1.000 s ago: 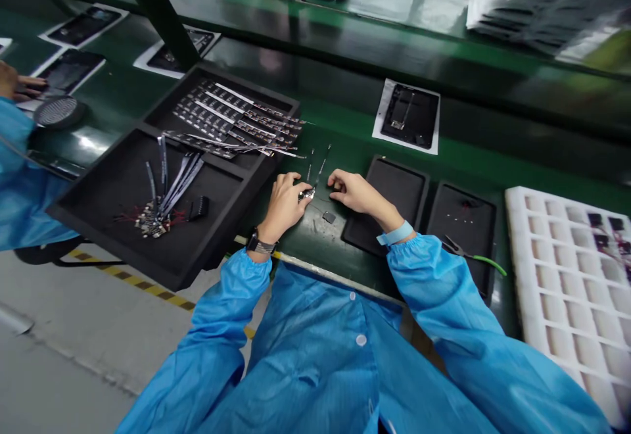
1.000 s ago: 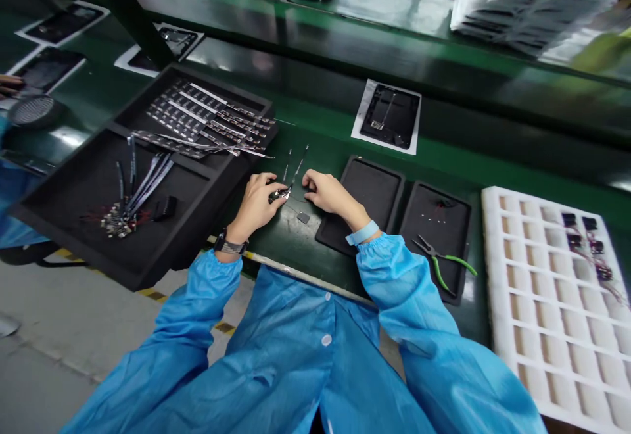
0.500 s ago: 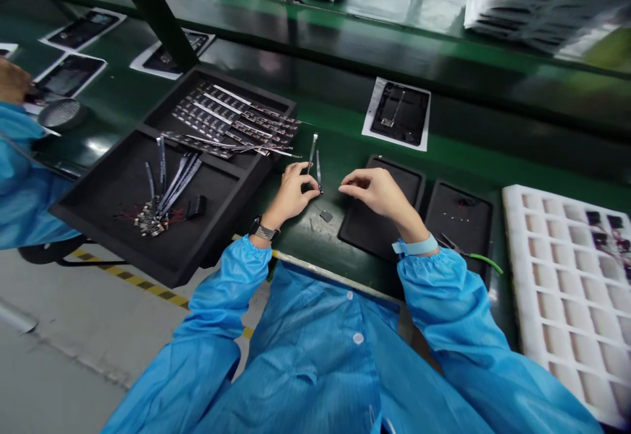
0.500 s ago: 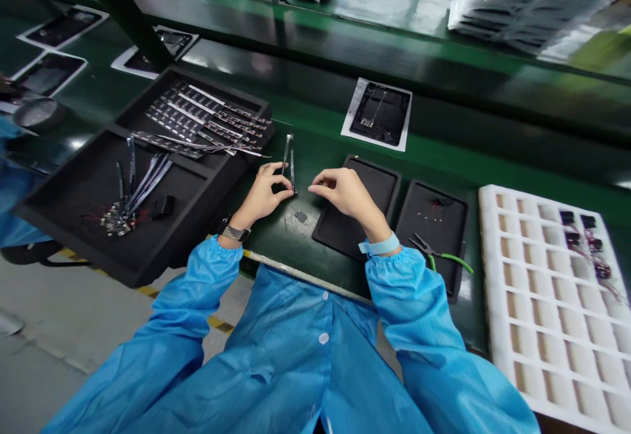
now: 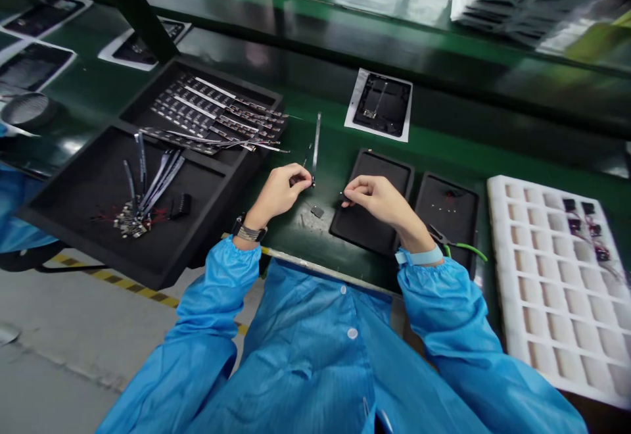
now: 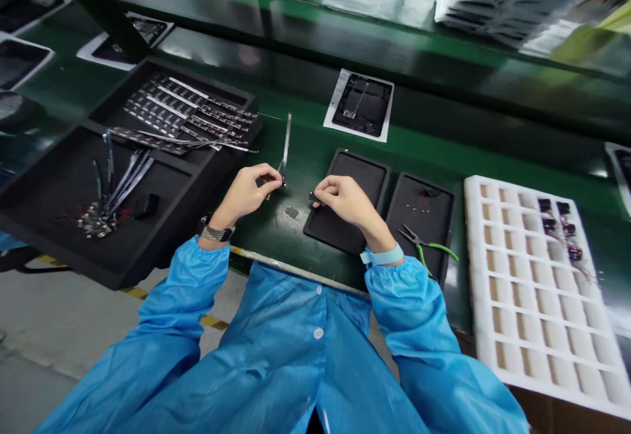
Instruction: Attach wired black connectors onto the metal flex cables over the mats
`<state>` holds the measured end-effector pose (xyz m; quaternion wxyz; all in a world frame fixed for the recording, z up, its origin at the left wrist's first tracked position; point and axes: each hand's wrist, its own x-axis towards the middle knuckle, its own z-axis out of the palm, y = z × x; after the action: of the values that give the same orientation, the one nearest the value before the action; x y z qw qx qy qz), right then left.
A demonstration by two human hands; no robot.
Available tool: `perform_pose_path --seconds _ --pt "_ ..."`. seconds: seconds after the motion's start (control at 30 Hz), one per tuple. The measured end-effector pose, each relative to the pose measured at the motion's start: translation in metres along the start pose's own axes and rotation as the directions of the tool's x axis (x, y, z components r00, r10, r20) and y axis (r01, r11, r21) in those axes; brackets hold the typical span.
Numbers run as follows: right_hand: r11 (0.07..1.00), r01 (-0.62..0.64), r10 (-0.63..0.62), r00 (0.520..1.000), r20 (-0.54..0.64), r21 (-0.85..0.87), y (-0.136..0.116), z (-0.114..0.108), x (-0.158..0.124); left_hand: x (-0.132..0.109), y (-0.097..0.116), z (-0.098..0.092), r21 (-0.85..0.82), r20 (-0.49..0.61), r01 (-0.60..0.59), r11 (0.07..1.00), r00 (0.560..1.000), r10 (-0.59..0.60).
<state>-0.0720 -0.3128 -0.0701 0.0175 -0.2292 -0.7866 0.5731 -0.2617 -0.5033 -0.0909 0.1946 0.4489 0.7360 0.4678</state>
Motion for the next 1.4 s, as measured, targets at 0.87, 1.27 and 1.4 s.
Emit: perform_pose_path --seconds 0.87,1.27,1.4 --pt "0.530 0.162 -0.296 0.955 -0.002 -0.832 0.007 0.089 -0.007 -0.039 -0.043 -0.020 0.321 0.052 0.009 0.947 0.998 -0.027" --pt "0.449 0.211 -0.298 0.951 0.078 -0.868 0.003 0.080 0.004 -0.041 -0.034 -0.015 0.417 0.040 0.019 0.909 0.998 -0.039" --pt "0.411 0.245 -0.328 0.939 0.109 -0.878 0.008 0.079 0.007 -0.051 -0.030 -0.011 0.445 -0.036 0.054 0.894 0.998 -0.042"
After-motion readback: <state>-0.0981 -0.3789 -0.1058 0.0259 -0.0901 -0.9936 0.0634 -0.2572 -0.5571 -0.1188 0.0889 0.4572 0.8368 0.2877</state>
